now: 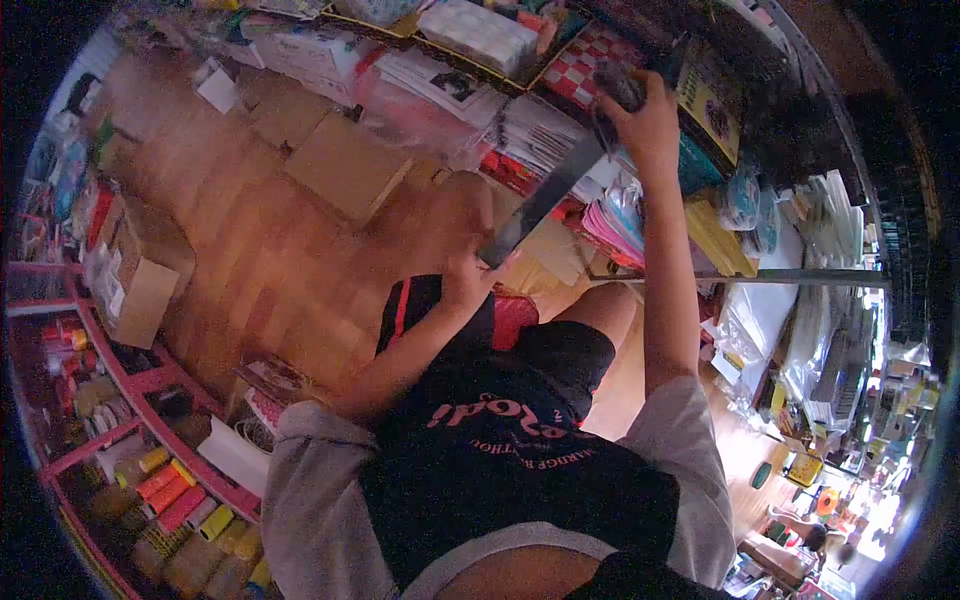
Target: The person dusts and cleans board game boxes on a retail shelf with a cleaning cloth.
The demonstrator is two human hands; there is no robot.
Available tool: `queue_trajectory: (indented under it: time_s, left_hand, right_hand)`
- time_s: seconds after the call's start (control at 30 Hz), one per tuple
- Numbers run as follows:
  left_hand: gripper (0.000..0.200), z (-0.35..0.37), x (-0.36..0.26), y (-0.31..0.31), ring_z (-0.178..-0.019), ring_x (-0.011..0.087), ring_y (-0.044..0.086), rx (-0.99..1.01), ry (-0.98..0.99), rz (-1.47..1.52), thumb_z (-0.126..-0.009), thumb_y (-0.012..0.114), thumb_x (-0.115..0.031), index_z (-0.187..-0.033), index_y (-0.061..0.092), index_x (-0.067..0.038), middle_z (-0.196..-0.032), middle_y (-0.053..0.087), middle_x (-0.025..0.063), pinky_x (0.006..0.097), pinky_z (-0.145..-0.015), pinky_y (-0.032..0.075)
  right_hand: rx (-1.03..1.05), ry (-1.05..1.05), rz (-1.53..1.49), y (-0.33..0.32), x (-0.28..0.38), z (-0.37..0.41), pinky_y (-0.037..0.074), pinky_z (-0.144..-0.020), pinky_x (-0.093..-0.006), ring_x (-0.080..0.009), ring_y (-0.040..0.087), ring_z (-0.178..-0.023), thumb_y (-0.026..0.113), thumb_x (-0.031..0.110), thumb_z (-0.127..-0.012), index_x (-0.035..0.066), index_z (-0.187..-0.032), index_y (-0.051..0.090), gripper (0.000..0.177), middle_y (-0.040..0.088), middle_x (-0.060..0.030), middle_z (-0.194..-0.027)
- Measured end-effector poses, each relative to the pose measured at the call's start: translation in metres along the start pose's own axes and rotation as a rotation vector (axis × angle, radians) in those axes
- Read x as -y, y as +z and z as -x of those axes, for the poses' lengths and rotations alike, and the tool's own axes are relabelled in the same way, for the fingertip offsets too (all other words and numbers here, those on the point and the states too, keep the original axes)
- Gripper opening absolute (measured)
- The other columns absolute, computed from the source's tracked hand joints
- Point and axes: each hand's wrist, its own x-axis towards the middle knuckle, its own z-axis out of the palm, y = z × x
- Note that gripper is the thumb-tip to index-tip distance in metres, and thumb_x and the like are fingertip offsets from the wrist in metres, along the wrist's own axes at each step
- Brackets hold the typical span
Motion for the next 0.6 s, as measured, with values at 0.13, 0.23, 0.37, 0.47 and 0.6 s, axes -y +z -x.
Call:
queue_trajectory:
  time_s: [0.13,0.23,0.37,0.47,0.6]
  left_hand:
    - [0.041,0.006,-0.019,-0.016,-0.077,0.0275,0.055,-0.027,0.09,-0.174,-0.056,0.068,-0.012,-0.093,0.054,-0.001,-0.083,0.056,0.0153,0.0343,-0.069,0.043]
    - [0.043,0.0,-0.038,-0.042,-0.081,0.0291,0.053,-0.31,0.475,-0.399,-0.055,0.064,-0.008,-0.096,0.055,-0.004,-0.088,0.055,0.0128,0.0353,-0.074,0.04]
    - [0.041,-0.008,-0.04,-0.075,-0.091,0.0308,0.05,-0.502,0.528,-0.33,-0.06,0.063,-0.006,-0.1,0.056,-0.006,-0.101,0.052,0.0144,0.0373,-0.078,0.038]
    - [0.038,-0.005,-0.022,-0.106,-0.097,0.0308,0.049,-0.526,0.507,-0.26,-0.063,0.063,-0.008,-0.101,0.056,-0.006,-0.109,0.049,0.0167,0.0376,-0.081,0.037]
    - [0.038,0.015,-0.001,-0.134,-0.103,0.0294,0.047,-0.387,0.43,-0.231,-0.065,0.065,-0.01,-0.102,0.056,-0.006,-0.114,0.046,0.0176,0.0355,-0.086,0.036]
  right_hand:
    - [-0.114,0.023,-0.209,-0.011,-0.02,0.008,0.042,-0.073,-0.0341,-0.0296,0.055,-0.081,0.066,0.024,-0.063,0.004,-0.094,0.052,0.04,0.056,-0.0168,-0.088]
    - [-0.182,0.1,-0.483,-0.012,-0.032,0.02,0.043,-0.068,-0.0296,-0.0221,0.055,-0.073,0.065,0.015,-0.062,0.001,-0.093,0.051,0.036,0.057,-0.0129,-0.08]
    - [-0.236,0.263,-0.843,-0.014,-0.015,0.057,0.042,-0.062,-0.024,-0.0127,0.05,-0.067,0.064,0.007,-0.063,-0.001,-0.09,0.048,0.032,0.054,-0.0054,-0.075]
    - [-0.231,0.386,-0.875,0.001,-0.004,0.102,0.039,-0.069,-0.0243,-0.0133,0.047,-0.075,0.063,0.005,-0.064,0.001,-0.091,0.045,0.032,0.05,-0.0056,-0.081]
    - [-0.258,0.513,-0.905,0.031,0.014,0.178,0.036,-0.077,-0.0254,-0.0154,0.045,-0.084,0.061,0.002,-0.063,0.001,-0.094,0.044,0.035,0.046,-0.0073,-0.089]
